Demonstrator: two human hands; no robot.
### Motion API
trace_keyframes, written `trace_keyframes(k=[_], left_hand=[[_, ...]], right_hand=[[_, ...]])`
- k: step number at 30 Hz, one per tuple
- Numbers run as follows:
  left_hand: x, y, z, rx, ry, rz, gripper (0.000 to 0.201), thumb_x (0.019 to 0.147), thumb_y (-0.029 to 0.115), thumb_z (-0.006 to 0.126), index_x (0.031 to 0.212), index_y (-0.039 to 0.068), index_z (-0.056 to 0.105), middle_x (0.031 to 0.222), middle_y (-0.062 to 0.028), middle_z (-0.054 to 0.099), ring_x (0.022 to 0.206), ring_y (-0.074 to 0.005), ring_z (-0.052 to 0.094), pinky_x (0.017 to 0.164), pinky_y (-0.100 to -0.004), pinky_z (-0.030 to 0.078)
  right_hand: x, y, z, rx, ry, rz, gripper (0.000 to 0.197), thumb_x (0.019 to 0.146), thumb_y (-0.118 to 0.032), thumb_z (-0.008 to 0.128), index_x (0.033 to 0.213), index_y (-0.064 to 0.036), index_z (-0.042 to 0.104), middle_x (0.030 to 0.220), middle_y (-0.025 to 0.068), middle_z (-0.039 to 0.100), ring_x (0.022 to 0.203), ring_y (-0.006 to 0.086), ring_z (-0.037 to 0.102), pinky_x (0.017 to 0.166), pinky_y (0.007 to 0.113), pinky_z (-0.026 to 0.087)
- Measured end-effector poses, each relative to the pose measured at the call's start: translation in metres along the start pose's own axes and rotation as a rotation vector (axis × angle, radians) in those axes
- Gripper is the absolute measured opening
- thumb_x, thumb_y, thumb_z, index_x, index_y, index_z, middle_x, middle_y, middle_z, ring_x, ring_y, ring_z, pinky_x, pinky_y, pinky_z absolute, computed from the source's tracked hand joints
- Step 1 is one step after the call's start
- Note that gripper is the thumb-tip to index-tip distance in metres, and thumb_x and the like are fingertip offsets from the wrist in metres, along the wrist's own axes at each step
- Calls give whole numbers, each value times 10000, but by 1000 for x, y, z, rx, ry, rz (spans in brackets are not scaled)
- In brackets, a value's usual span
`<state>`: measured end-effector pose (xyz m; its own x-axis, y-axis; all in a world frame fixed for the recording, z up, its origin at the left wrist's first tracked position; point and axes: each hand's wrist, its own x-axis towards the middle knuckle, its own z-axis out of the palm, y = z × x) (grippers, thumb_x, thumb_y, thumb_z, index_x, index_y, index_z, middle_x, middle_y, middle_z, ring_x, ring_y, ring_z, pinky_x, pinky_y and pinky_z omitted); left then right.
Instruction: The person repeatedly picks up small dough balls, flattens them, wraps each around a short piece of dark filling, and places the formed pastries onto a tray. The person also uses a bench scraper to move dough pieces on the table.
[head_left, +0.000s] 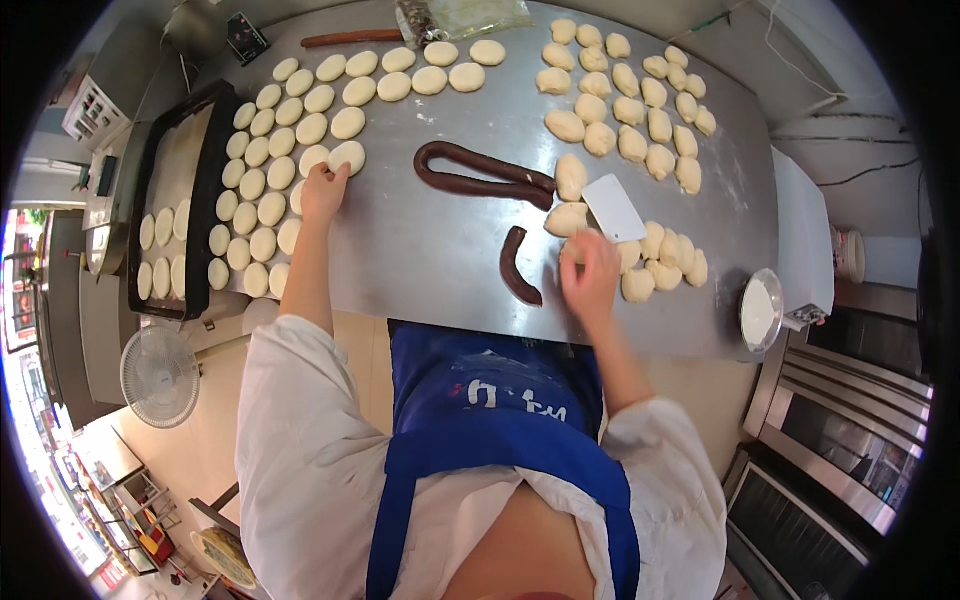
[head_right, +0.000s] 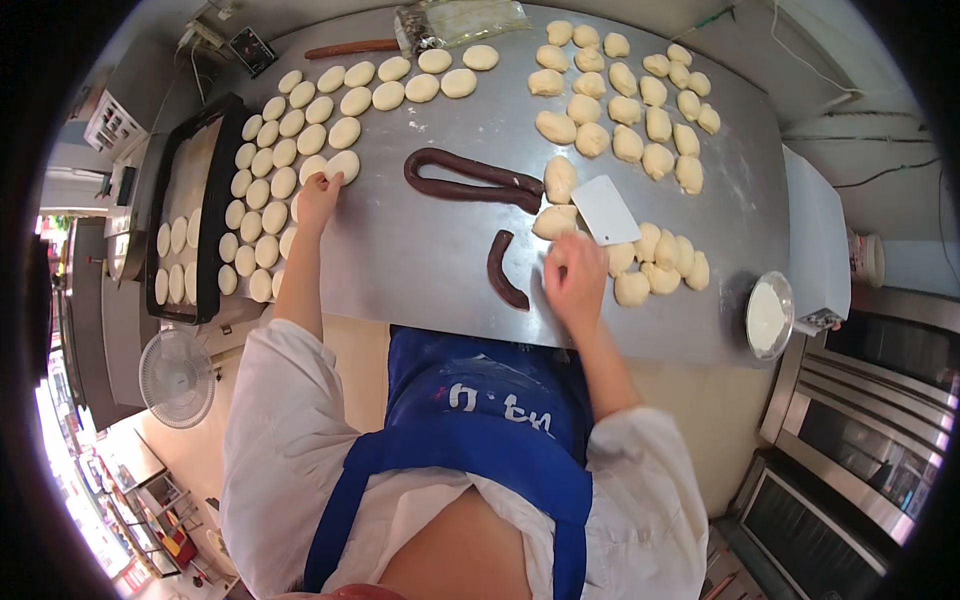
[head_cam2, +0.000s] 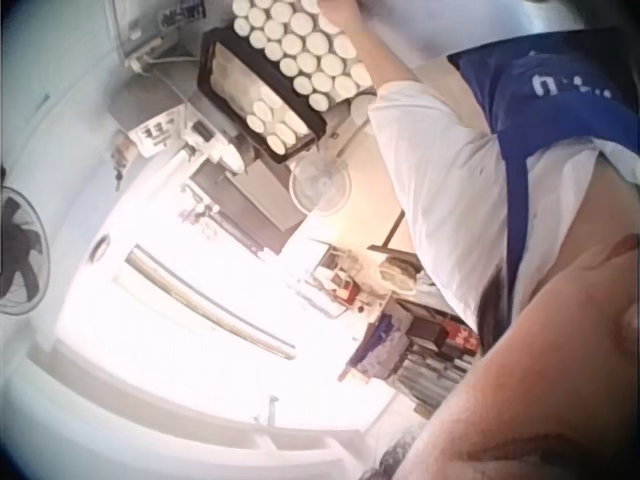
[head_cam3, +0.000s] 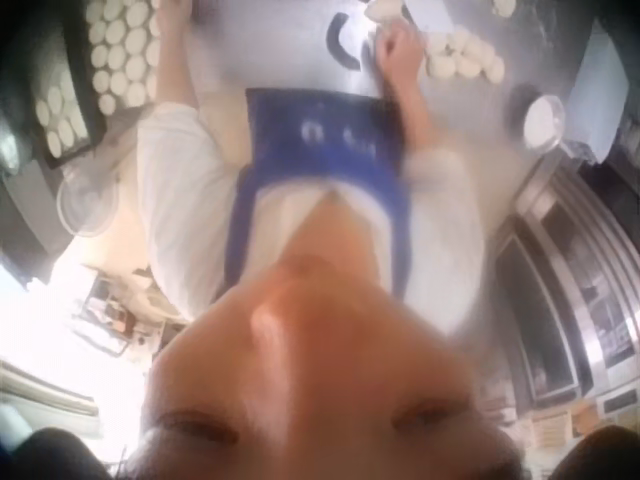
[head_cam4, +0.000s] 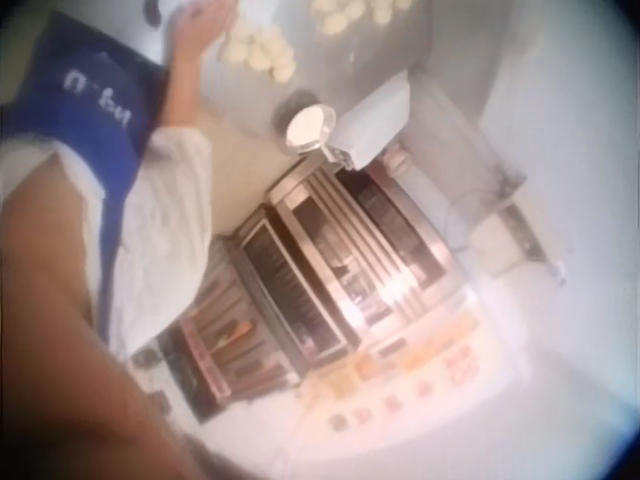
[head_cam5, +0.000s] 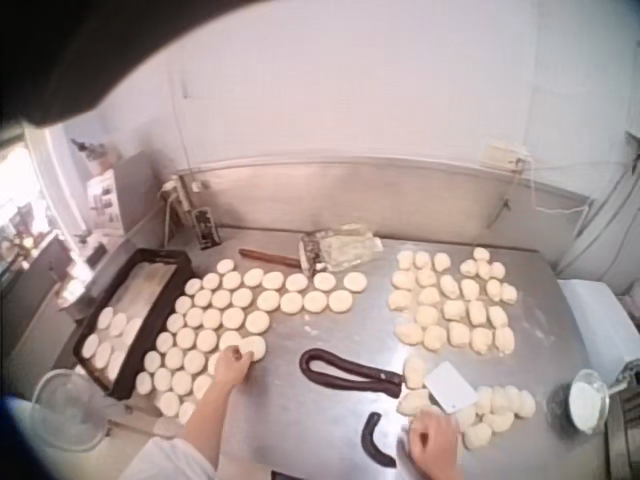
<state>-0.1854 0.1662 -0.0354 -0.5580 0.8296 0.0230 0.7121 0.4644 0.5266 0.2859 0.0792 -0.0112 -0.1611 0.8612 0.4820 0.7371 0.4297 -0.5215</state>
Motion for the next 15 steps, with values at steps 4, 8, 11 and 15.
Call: trace_keyframes(k=[4, 8, 11, 15], left_hand=[[-93, 32, -5, -67, -126, 149, 505, 807, 357, 702, 1202, 59, 603, 909, -155, 692, 854, -292, 681, 738, -410, 532], [-203, 61, -16, -244, -342, 325, 378, 798, 252, 725, 1115, 58, 659, 863, -131, 681, 768, -238, 667, 679, -355, 529], [-250, 66, -14, -487, -504, 205, 339, 839, 222, 709, 1127, 51, 655, 957, -104, 698, 838, -177, 672, 744, -309, 527], [-268, 103, -20, -728, -645, 162, 342, 884, 220, 683, 1171, 43, 634, 1092, -75, 692, 944, -148, 663, 852, -283, 510]], right_hand=[[86, 44, 22, -301, 29, 173, 316, 836, -271, 653, 1064, -57, 610, 1088, 121, 612, 1071, 316, 545, 937, 472, 398], [101, 63, 50, -485, -103, 188, 330, 844, -295, 664, 1048, -43, 603, 1076, 152, 633, 1045, 331, 582, 887, 465, 445], [108, 36, 44, -140, -241, 315, 355, 841, -300, 673, 1067, -45, 574, 1035, 178, 652, 971, 358, 621, 807, 456, 487], [92, 9, 27, 37, 16, 356, 400, 817, -271, 707, 1107, -59, 531, 967, 185, 659, 873, 373, 643, 740, 448, 504]])
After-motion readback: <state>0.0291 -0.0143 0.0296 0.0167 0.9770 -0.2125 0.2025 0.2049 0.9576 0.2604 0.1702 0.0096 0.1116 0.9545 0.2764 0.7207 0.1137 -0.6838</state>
